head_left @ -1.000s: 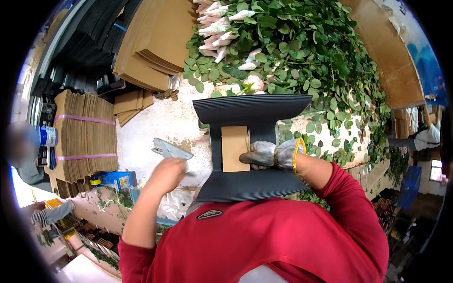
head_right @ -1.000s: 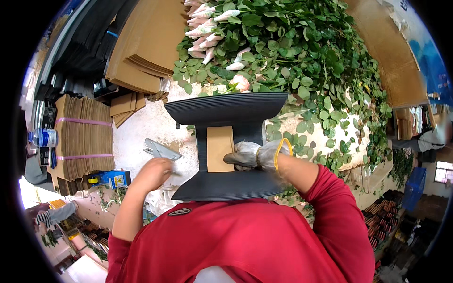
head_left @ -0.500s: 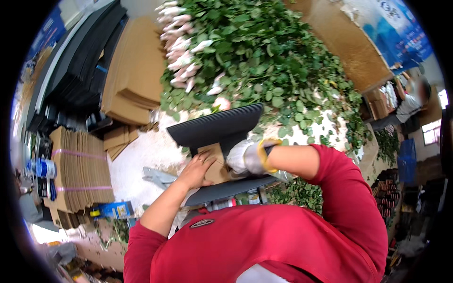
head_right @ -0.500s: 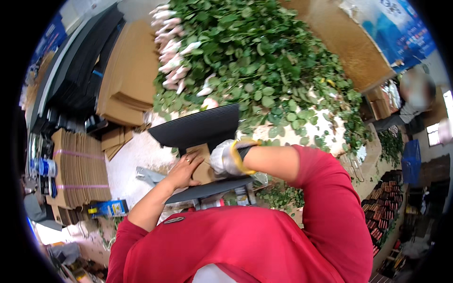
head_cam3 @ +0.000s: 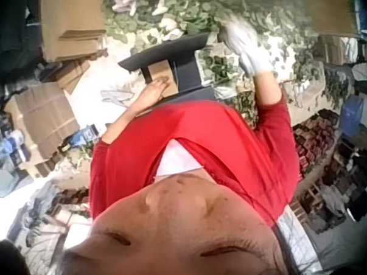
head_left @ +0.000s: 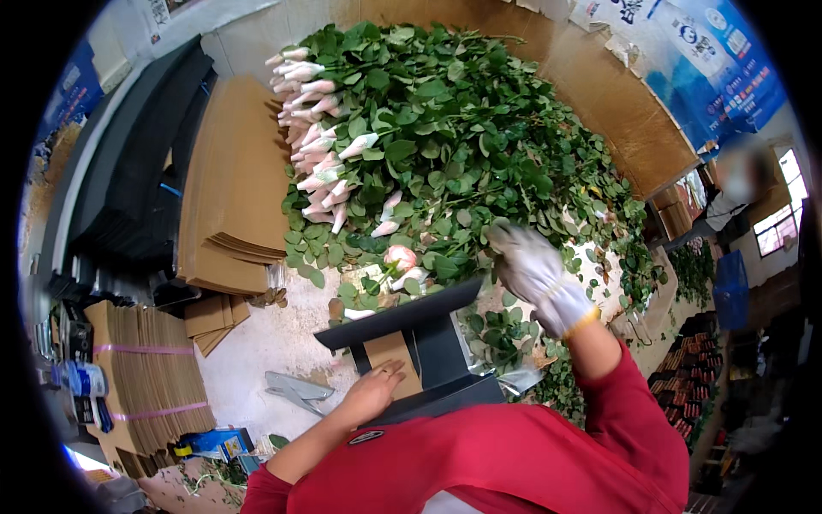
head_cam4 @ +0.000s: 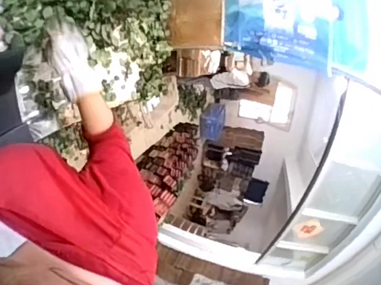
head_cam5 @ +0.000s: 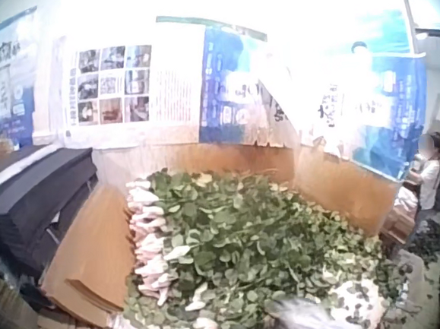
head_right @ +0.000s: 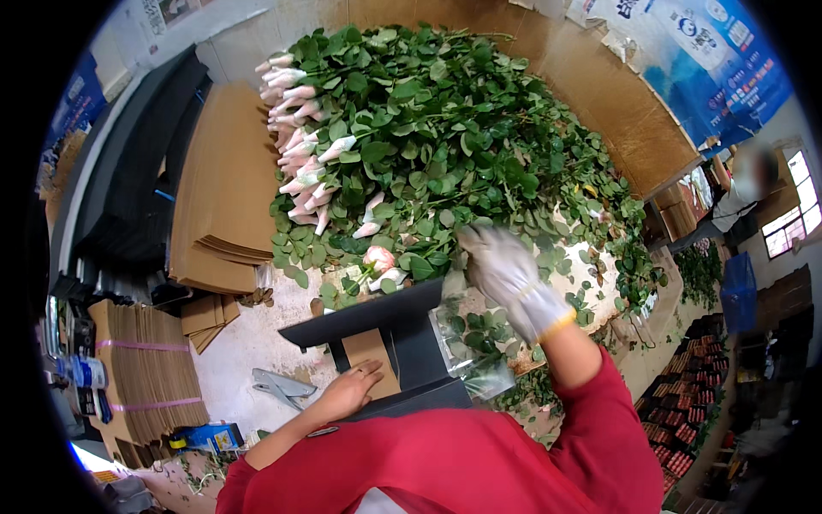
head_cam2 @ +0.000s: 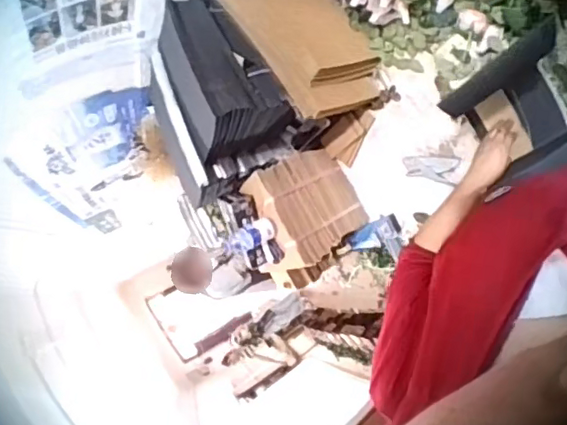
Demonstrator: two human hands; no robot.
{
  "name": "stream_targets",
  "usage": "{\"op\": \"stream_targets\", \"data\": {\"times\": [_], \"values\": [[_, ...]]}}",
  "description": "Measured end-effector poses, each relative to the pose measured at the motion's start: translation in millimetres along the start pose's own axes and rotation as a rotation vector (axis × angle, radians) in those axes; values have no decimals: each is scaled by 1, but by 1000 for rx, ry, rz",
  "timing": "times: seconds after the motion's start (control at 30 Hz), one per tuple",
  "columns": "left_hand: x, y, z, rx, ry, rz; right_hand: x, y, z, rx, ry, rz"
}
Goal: The person arranges pink roses and green leaves into a black plastic tray, using a stapler to secure the stems. They also handle cardboard pieces and white foam blocks, placing them into the tray or nearby containers.
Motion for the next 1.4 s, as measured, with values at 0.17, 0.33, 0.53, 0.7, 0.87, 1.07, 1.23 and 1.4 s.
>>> {"op": "stream_targets", "data": {"times": [0.17, 0.33, 0.53, 0.7, 0.87, 1.07, 1.23, 1.4], "values": [[3, -12, -2, -114, 53, -60, 36, -118, 24, -75, 83, -258], [-6, -32, -6, -93, 78, 19, 44, -91, 13, -135, 109, -296], [-3, -26, -9, -118, 113, -16, 88, 21, 27, -12, -101, -151], [2, -8, -10, -111, 66, 74, 176, 75, 39, -91, -83, 4], [0, 2, -20, -298, -27, 190, 254, 108, 11, -248, 11, 429], [-34, 89, -129, -201, 575, 693, 144, -25, -36, 111, 287, -245], [43, 98, -122, -202, 176, 362, 104, -70, -71, 308, 315, -222], [55, 75, -113, -151, 86, 261, 92, -122, -112, 287, 697, -378]]}}
Point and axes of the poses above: each hand's wrist, its own x-axis towards the middle knuckle, its own y-axis out of the back of the hand, z = x × y, the point moved 7 cm from there along x, towards the middle knuckle, and after that the axes turned 15 degrees about x, right-handed, at the moved point
